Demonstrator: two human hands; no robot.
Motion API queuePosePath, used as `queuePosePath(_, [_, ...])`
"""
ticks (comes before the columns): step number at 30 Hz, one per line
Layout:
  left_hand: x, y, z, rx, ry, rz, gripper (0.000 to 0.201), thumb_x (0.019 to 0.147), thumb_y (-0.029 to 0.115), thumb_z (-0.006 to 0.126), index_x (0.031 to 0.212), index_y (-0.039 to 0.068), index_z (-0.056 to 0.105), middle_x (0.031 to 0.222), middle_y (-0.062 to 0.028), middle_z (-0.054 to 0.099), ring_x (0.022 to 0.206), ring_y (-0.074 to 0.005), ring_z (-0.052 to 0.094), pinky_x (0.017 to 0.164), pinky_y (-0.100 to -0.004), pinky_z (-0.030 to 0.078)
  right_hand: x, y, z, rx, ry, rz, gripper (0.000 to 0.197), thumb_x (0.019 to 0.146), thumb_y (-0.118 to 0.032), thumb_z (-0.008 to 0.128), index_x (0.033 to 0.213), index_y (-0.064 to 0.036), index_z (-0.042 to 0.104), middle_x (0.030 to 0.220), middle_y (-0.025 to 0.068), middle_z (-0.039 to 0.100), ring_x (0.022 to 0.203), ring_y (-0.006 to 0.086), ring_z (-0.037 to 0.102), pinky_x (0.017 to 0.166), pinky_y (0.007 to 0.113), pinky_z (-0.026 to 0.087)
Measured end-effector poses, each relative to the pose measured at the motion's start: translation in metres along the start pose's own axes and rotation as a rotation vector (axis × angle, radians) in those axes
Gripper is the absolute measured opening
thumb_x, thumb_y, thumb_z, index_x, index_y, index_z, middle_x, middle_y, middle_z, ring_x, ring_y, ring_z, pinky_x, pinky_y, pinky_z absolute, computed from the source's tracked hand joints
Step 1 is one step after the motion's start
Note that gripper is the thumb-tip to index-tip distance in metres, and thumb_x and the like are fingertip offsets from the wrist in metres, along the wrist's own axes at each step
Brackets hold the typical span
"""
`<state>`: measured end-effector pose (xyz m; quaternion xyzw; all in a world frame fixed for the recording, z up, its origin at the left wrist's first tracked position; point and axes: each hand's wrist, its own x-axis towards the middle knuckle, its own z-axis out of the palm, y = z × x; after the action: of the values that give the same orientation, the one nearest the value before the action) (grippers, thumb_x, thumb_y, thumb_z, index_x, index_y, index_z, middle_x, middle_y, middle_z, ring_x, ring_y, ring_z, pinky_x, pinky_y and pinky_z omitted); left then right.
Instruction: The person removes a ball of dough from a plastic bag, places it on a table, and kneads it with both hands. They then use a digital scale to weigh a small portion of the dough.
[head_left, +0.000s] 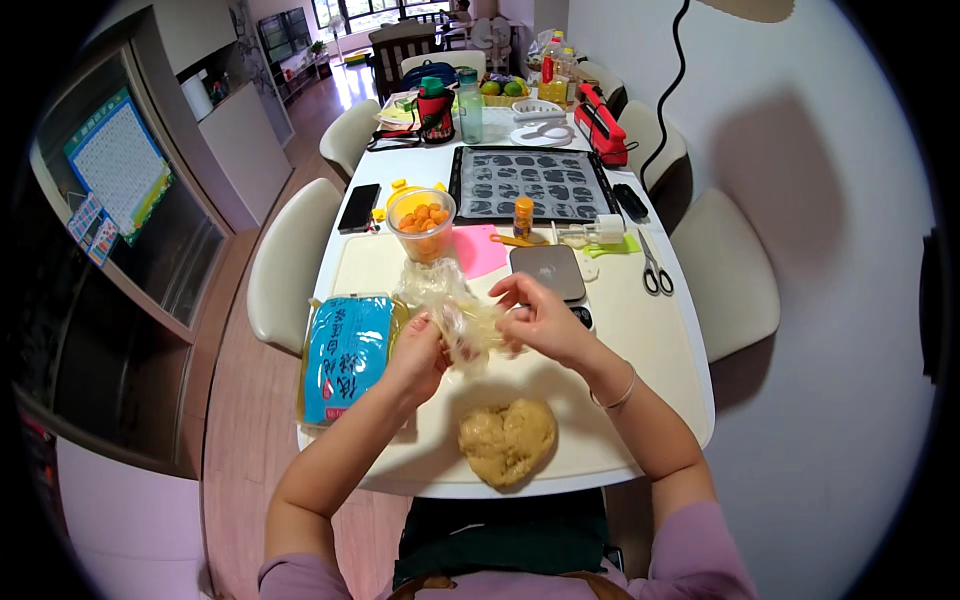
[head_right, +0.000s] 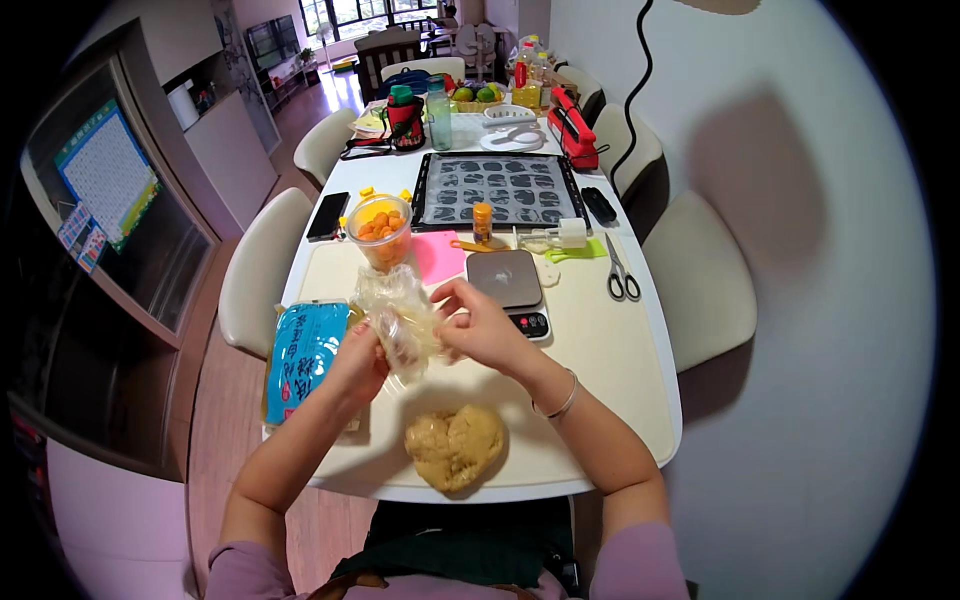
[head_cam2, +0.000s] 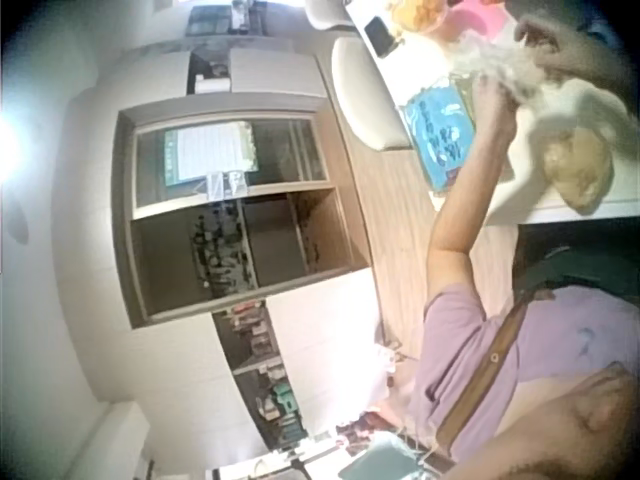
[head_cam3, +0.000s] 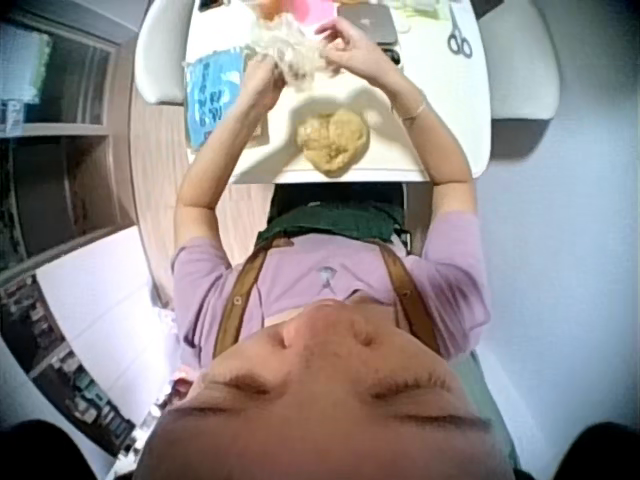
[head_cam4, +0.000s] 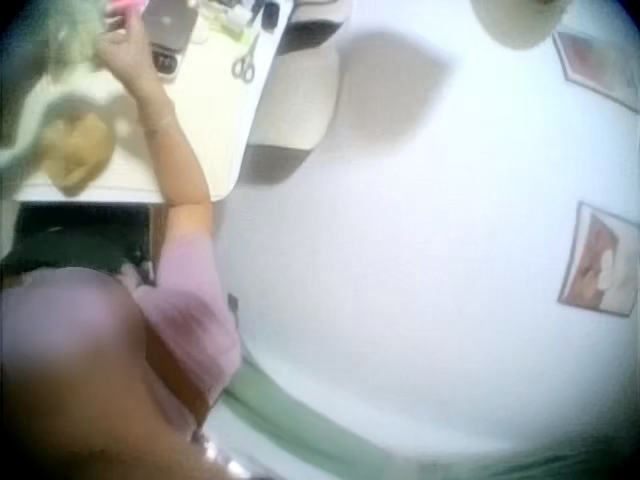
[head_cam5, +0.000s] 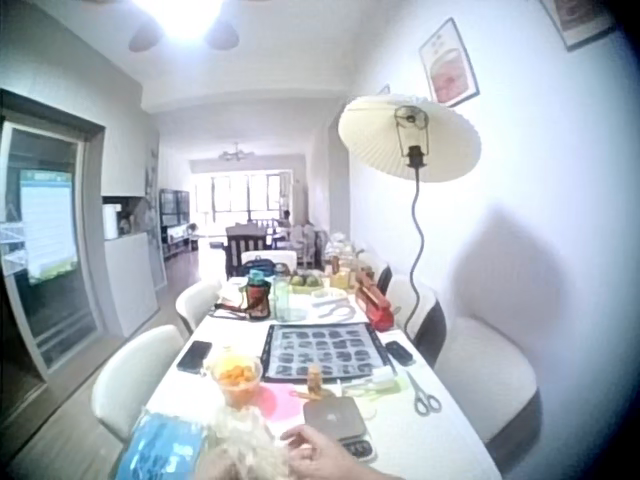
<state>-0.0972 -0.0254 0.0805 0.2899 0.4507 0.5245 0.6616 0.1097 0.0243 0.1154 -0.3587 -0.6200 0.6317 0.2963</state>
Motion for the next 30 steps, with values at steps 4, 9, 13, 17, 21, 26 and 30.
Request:
queuePosePath(4, [0.046, 0.039, -0.013, -0.211, -0.295, 0.083, 0.036, 0.101, 0.022, 0.058, 0.133, 0.005, 0.054, 0.119, -0.0088, 0.064, 0.116, -0.0202, 0.062, 0.099, -0.0346, 0.052, 0.042, -0.010, 0.002, -0.006, -0.115, -0.213, 0.062, 0.080, 0.004, 0.053, 0.142, 0.0003, 0.050, 0.127, 0.0110, 0.060, 0.118, 0.0180, 0.059, 0.099, 0.031, 0.050])
queuePosePath(9, [0.086, 0.057, -0.023, 0.618, -0.048, 0.680, 0.040, 0.083, -0.012, 0.063, 0.120, 0.001, 0.060, 0.116, -0.0066, 0.058, 0.106, -0.0176, 0.061, 0.095, -0.0305, 0.052, 0.100, -0.012, -0.013, 0.156, -0.128, -0.206, 0.053, 0.079, 0.007, 0.048, 0.131, -0.0019, 0.060, 0.124, 0.0107, 0.064, 0.109, 0.0193, 0.065, 0.090, 0.031, 0.053])
queuePosePath(13, [0.099, 0.045, -0.058, 0.996, 0.113, 0.718, 0.029, 0.078, -0.008, 0.067, 0.106, -0.001, 0.063, 0.093, -0.0076, 0.059, 0.086, -0.0181, 0.062, 0.074, -0.0286, 0.052, 0.129, 0.024, -0.021, -0.551, 0.317, -0.143, 0.021, 0.085, -0.012, 0.063, 0.100, 0.0022, 0.068, 0.094, 0.0212, 0.070, 0.090, 0.0306, 0.070, 0.075, 0.038, 0.056])
queuePosePath(17, [0.097, 0.014, -0.054, 1.025, 0.195, 0.430, 0.024, 0.077, 0.000, 0.069, 0.098, 0.001, 0.057, 0.092, -0.0171, 0.067, 0.087, -0.0348, 0.068, 0.069, -0.0443, 0.052, 0.153, 0.048, -0.005, -0.415, 0.096, 0.328, 0.022, 0.088, -0.013, 0.072, 0.101, 0.0026, 0.067, 0.079, 0.0091, 0.070, 0.059, 0.0135, 0.068, 0.052, 0.028, 0.054])
queuePosePath(21, [0.111, 0.009, -0.046, 1.605, 0.205, 0.352, 0.015, 0.071, 0.006, 0.072, 0.083, 0.003, 0.064, 0.087, -0.0155, 0.067, 0.085, -0.0353, 0.066, 0.069, -0.0468, 0.054, 0.161, 0.086, 0.008, -0.227, 0.120, 0.168, 0.014, 0.085, -0.010, 0.073, 0.093, 0.0002, 0.069, 0.074, 0.0083, 0.070, 0.062, 0.0145, 0.068, 0.059, 0.028, 0.055])
queuePosePath(26, [0.130, -0.001, -0.043, 2.021, 0.191, 0.401, 0.015, 0.075, 0.010, 0.065, 0.085, 0.003, 0.075, 0.102, -0.0142, 0.067, 0.096, -0.0333, 0.061, 0.086, -0.0495, 0.050, 0.114, 0.048, 0.012, -0.052, 0.247, 0.042, 0.006, 0.088, -0.005, 0.069, 0.091, -0.0003, 0.067, 0.076, 0.0088, 0.070, 0.065, 0.0149, 0.069, 0.061, 0.029, 0.056])
queuePosePath(30, [0.129, 0.024, -0.047, 1.856, -0.125, -0.104, 0.030, 0.079, 0.013, 0.067, 0.106, 0.002, 0.068, 0.102, -0.0179, 0.065, 0.096, -0.0343, 0.065, 0.080, -0.0446, 0.054, 0.039, 0.059, -0.036, -0.104, 0.280, 0.229, 0.013, 0.090, -0.013, 0.070, 0.094, -0.0013, 0.066, 0.078, 0.0087, 0.070, 0.062, 0.0155, 0.068, 0.058, 0.030, 0.056])
